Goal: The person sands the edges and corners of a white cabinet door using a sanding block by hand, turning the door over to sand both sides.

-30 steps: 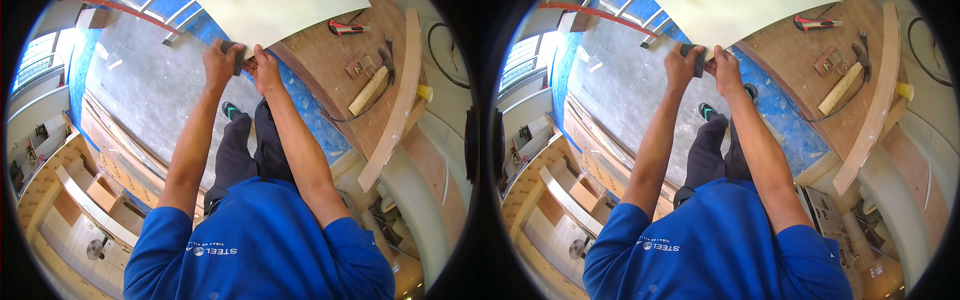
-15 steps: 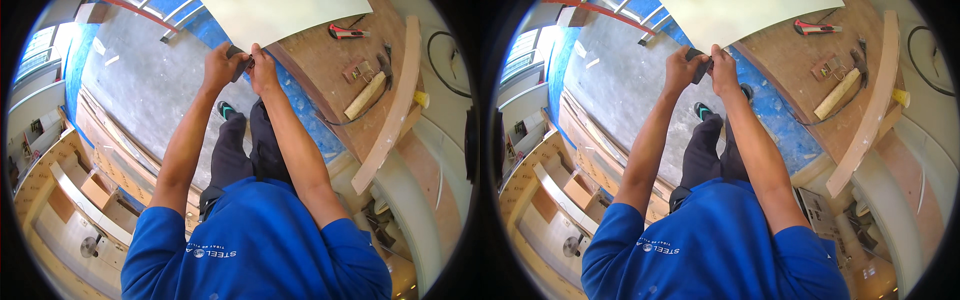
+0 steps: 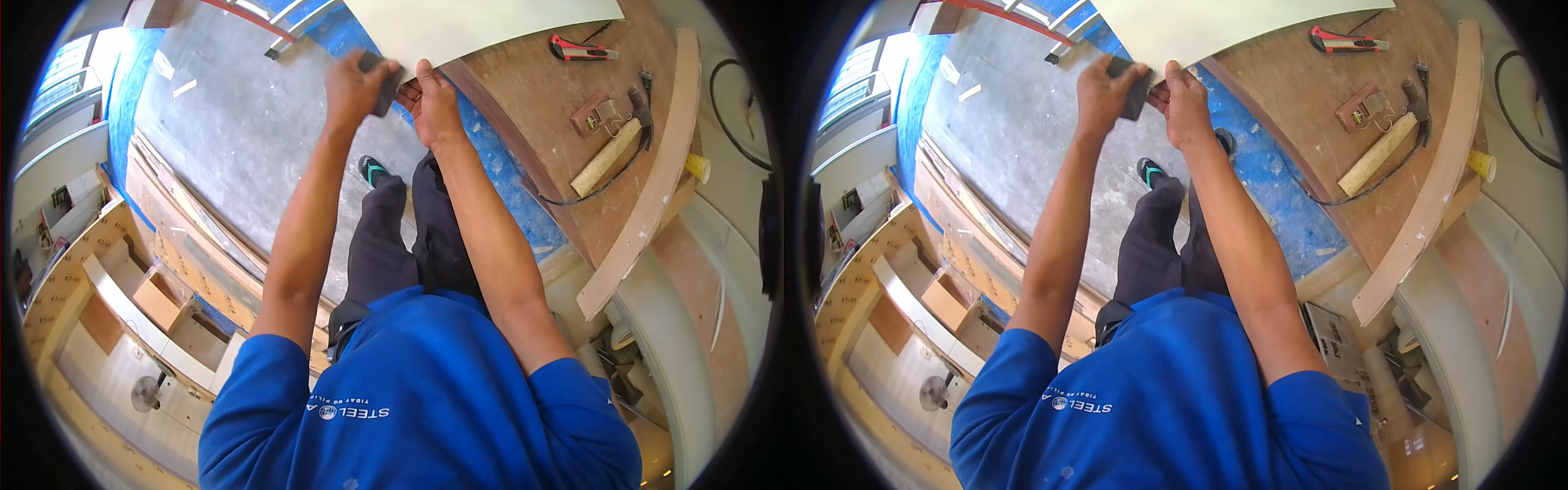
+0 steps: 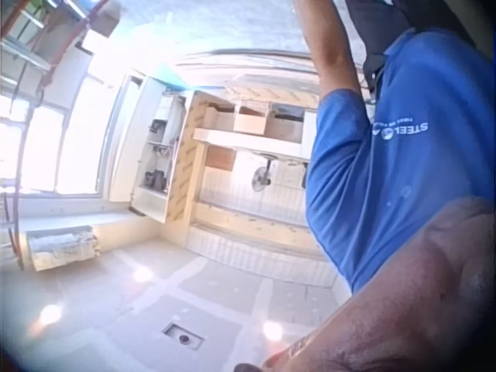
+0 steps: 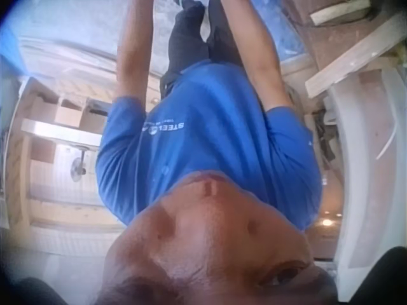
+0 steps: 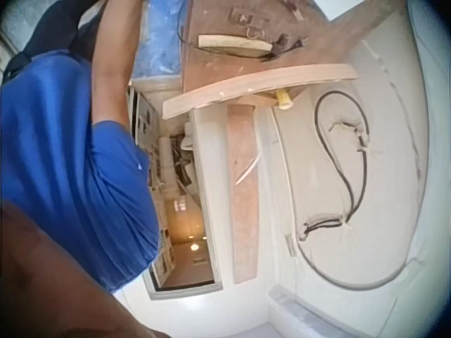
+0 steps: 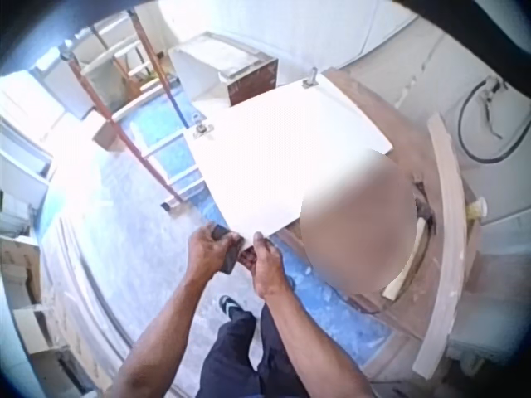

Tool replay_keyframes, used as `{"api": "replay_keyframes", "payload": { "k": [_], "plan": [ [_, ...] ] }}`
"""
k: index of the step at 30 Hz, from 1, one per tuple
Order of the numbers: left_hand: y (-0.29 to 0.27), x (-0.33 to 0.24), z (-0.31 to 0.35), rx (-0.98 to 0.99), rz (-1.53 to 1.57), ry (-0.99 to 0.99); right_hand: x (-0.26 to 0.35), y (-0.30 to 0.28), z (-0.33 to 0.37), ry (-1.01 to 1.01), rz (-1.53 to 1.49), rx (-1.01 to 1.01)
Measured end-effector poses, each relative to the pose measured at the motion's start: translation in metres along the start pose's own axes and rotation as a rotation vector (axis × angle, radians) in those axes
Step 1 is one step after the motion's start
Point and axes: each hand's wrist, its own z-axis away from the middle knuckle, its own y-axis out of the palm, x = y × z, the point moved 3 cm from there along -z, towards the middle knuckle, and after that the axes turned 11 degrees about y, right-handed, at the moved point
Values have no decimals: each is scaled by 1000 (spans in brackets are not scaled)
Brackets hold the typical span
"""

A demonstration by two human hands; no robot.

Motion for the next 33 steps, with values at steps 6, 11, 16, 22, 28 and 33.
{"api": "replay_keyframes", "payload": {
  "k": [6,11,16,22,28,33],
  "plan": [
    [8,-12,16,-43,-78,138,-3,-5,-5,-3,23,-14],
    [-11,-9,-25,-20,-68,18,1,4,0,36,-20,21],
    [6,-14,16,17,-96,152,-1,-4,-1,25,2,3],
    [7,-20,5,-32,-47,27,-2,-4,-2,14,4,13],
    [-2,33,55,313,-250,80,0,4,-3,-26,48,73],
    [-38,71,69,283,259,-351,-4,-8,-2,-31,126,11]
  ]
}}
